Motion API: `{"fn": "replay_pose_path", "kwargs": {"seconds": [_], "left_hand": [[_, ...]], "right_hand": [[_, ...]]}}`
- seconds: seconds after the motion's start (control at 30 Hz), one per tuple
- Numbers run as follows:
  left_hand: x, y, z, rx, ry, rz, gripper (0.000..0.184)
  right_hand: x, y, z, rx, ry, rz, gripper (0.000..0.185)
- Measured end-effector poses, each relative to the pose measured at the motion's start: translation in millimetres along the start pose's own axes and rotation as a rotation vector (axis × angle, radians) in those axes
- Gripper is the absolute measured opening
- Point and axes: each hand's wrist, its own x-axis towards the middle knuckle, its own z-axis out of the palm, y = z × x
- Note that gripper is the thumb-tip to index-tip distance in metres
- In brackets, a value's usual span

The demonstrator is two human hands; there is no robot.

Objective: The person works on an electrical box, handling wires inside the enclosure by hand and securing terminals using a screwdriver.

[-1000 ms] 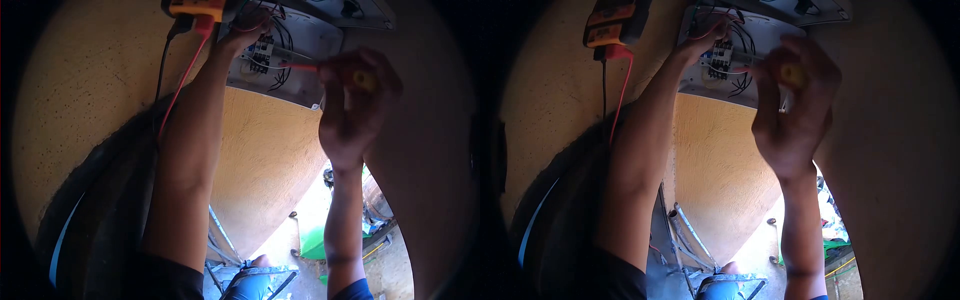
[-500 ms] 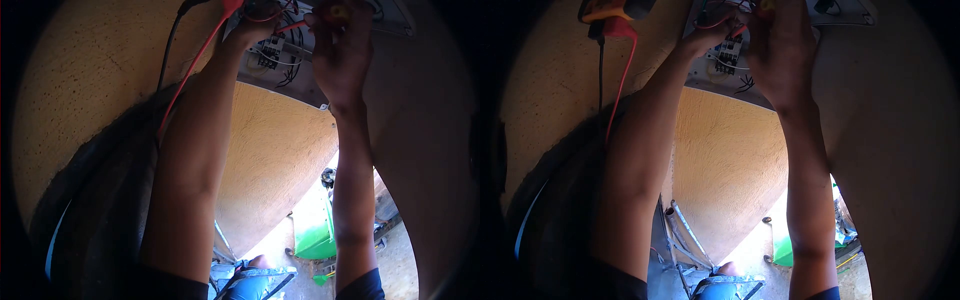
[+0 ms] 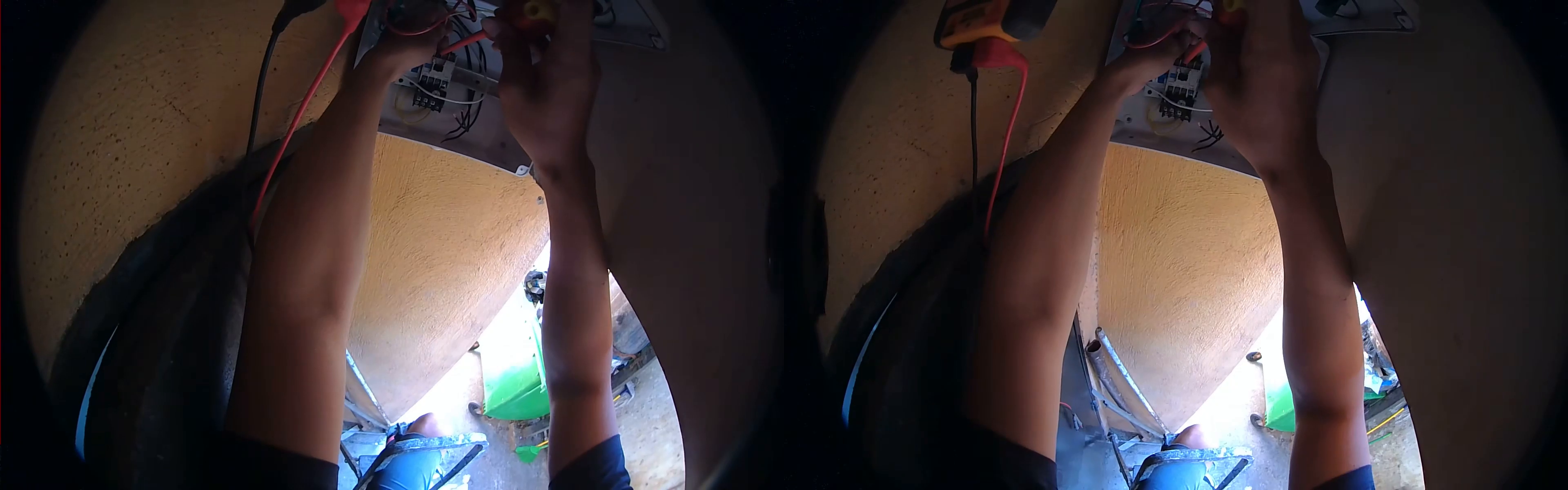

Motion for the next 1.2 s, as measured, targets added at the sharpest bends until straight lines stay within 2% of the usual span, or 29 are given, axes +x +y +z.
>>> {"fn": "replay_pose_path", "kwargs": {"seconds": [0.03,0.07,0.13,0.17,0.23,0.27,0.33,0.37,0.43,0.47,0.53,0.6,0.63,0.67,0.73,0.77,0.8,0.87,0.93,1.0,1.03,1.07,1.13,1.2], "left_hand": [[-2.7,-0.4,6.7,0.223,0.2,-0.029,0.013],[-5.9,3.6,9.2,0.226,0.198,-0.027,0.013],[-11.4,15.8,13.8,1.173,0.26,0.085,0.012],[-13.0,15.8,22.1,1.177,0.26,0.091,0.012],[-13.1,13.9,35.8,0.581,0.488,0.069,0.014],[-12.0,10.2,29.7,0.585,0.488,0.075,0.014],[-10.0,-6.0,9.0,0.871,0.439,0.104,0.014],[-11.1,-10.2,4.1,0.904,0.437,0.141,0.016],[-10.6,-13.7,4.7,0.913,0.467,0.136,0.017],[-10.5,-16.6,5.8,0.918,0.496,0.126,0.017],[-12.7,-19.3,7.4,0.97,0.517,0.189,0.02],[-15.7,-13.8,13.0,0.658,0.528,-0.091,0.026],[-17.4,-14.8,15.1,0.677,0.56,-0.126,0.031],[-20.1,-13.3,15.8,0.684,0.56,-0.117,0.031],[-24.5,-27.5,4.9,0.58,0.568,0.056,0.034],[-20.7,-38.9,-6.2,0.669,0.523,0.282,0.034],[-17.8,-40.8,-14.0,0.677,0.517,0.298,0.034],[-16.0,-38.1,-22.7,0.795,0.449,0.247,0.021],[-10.5,-25.5,-15.9,0.861,0.404,0.234,0.015],[-10.8,-19.5,-2.5,0.032,0.35,0.334,0.008],[-6.1,-27.8,-0.9,-0.159,0.21,0.482,0.007],[-0.9,-30.0,-4.4,-0.155,0.197,0.484,0.007],[-2.5,-24.0,1.1,0.06,0.282,0.339,0.008],[-10.0,-20.3,7.9,0.276,0.37,0.187,0.009]], "right_hand": [[1.1,0.6,-1.6,0.0,-0.029,0.023,0.047],[0.8,1.3,-0.9,-0.001,-0.026,0.019,0.047],[-0.3,2.5,2.3,-0.078,0.016,-0.074,0.048],[0.1,2.7,3.0,-0.079,0.02,-0.08,0.048],[2.2,-0.1,4.7,-0.168,0.082,-0.089,0.049],[3.3,-0.1,5.4,-0.168,0.086,-0.095,0.049],[8.6,-3.3,6.5,-0.115,0.054,-0.017,0.054],[10.4,-9.1,8.9,-0.115,0.057,-0.022,0.054],[19.7,-32.5,17.6,-0.255,0.123,0.041,0.025],[15.4,-25.2,11.6,-0.252,0.122,0.039,0.025],[5.2,-7.1,-5.5,-0.099,-0.197,-0.118,0.046],[-1.5,-13.2,-10.2,-0.06,-0.224,-0.072,0.045],[-3.4,-18.8,-11.9,-0.023,-0.246,-0.025,0.045],[-2.0,-21.1,-11.9,-0.024,-0.24,-0.035,0.045],[2.0,-24.8,-11.2,-0.187,-0.182,-0.103,0.047],[5.0,-28.2,-11.1,-0.191,-0.173,-0.117,0.047],[7.9,-32.5,-11.0,-0.189,-0.203,-0.098,0.05],[9.3,-42.4,-12.3,-0.199,-0.225,-0.081,0.052],[1.8,-44.4,-8.0,-0.058,-0.227,-0.065,0.053],[-4.2,-47.3,-7.0,-0.028,-0.231,-0.074,0.057],[-6.8,-49.9,-7.8,-0.064,-0.246,-0.119,0.058],[-11.1,-48.6,-6.4,-0.101,-0.26,-0.162,0.059],[-19.8,-49.3,-2.8,-0.108,-0.203,-0.183,0.056],[-23.1,-60.5,-5.0,-0.113,-0.169,-0.1,0.053]]}}
